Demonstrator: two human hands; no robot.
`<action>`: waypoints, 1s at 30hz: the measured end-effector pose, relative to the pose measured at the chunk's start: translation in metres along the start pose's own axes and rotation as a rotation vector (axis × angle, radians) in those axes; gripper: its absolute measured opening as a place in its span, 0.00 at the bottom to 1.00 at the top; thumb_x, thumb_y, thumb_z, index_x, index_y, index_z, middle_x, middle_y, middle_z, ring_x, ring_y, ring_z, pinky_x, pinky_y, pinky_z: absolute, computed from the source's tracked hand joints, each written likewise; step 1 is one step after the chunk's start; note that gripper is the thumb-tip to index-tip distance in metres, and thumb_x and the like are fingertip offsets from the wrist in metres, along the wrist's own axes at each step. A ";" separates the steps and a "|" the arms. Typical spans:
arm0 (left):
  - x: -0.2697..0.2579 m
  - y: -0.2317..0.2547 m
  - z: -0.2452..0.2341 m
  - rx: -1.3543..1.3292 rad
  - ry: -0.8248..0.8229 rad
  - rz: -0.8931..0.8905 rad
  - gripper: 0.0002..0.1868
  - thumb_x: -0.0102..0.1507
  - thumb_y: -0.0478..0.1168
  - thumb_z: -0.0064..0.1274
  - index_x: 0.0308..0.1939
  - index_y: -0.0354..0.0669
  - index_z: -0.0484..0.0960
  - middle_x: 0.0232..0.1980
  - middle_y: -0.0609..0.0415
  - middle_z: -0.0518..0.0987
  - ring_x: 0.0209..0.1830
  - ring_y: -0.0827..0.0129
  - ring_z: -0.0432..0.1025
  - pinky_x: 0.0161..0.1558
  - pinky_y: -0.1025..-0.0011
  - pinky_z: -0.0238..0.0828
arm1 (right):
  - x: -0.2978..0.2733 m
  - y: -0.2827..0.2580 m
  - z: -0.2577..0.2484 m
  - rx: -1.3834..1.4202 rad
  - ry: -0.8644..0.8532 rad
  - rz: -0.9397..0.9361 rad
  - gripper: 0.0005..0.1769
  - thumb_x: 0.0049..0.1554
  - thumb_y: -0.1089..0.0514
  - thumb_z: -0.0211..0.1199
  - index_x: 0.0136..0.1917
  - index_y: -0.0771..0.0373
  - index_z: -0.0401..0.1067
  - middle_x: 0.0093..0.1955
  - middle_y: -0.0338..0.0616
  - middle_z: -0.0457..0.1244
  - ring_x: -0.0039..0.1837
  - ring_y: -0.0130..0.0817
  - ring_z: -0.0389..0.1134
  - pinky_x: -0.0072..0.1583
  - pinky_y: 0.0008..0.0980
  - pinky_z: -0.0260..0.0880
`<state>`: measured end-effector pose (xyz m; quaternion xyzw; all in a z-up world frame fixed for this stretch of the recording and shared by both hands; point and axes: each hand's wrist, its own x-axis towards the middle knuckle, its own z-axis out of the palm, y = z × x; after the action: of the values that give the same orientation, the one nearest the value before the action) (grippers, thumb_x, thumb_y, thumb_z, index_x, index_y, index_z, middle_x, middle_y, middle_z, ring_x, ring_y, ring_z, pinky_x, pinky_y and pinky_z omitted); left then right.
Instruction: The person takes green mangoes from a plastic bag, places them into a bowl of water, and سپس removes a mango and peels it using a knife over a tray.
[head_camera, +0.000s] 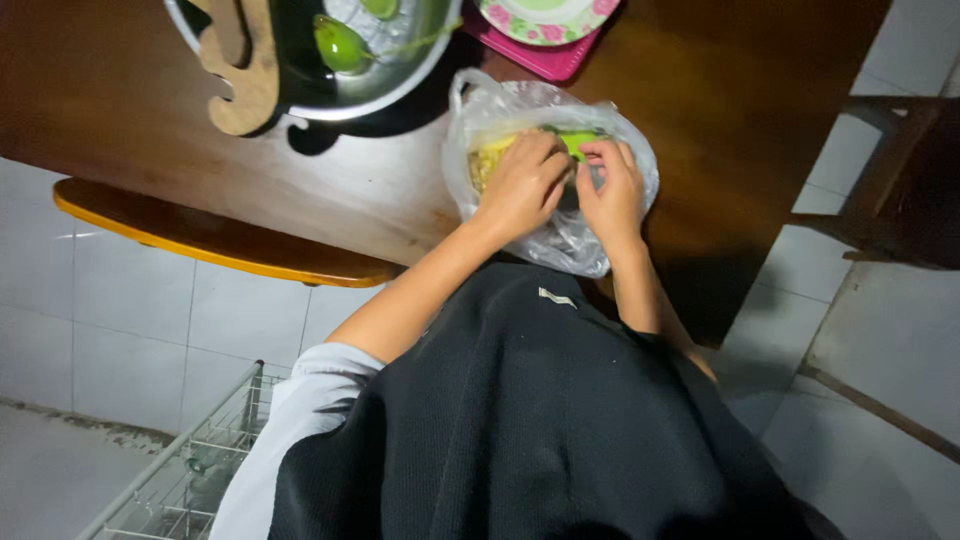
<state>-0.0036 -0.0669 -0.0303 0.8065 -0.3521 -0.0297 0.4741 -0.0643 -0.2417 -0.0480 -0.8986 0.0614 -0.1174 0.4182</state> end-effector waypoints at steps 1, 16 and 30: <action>0.005 -0.004 0.013 0.098 -0.013 0.006 0.10 0.63 0.38 0.58 0.46 0.37 0.80 0.53 0.45 0.74 0.60 0.47 0.68 0.68 0.47 0.59 | -0.003 0.015 0.001 -0.002 0.003 0.004 0.14 0.59 0.69 0.64 0.59 0.64 0.72 0.55 0.50 0.66 0.57 0.43 0.71 0.56 0.37 0.72; 0.042 -0.054 0.136 0.933 -0.292 -0.187 0.23 0.62 0.44 0.48 0.56 0.32 0.75 0.54 0.36 0.79 0.68 0.39 0.62 0.73 0.34 0.20 | -0.032 0.177 0.050 0.084 -0.076 0.258 0.36 0.51 0.72 0.61 0.73 0.58 0.63 0.67 0.52 0.64 0.50 0.37 0.71 0.52 0.33 0.73; 0.028 -0.014 0.094 0.635 -0.161 -0.240 0.33 0.48 0.44 0.65 0.53 0.37 0.69 0.54 0.45 0.74 0.69 0.51 0.61 0.72 0.29 0.28 | -0.034 0.118 0.014 0.787 0.028 0.391 0.38 0.57 0.70 0.63 0.77 0.62 0.52 0.63 0.52 0.60 0.63 0.36 0.65 0.66 0.34 0.68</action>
<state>-0.0114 -0.1490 -0.0847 0.9444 -0.2827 -0.0379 0.1634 -0.0952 -0.2995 -0.1527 -0.6407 0.1869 -0.0626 0.7421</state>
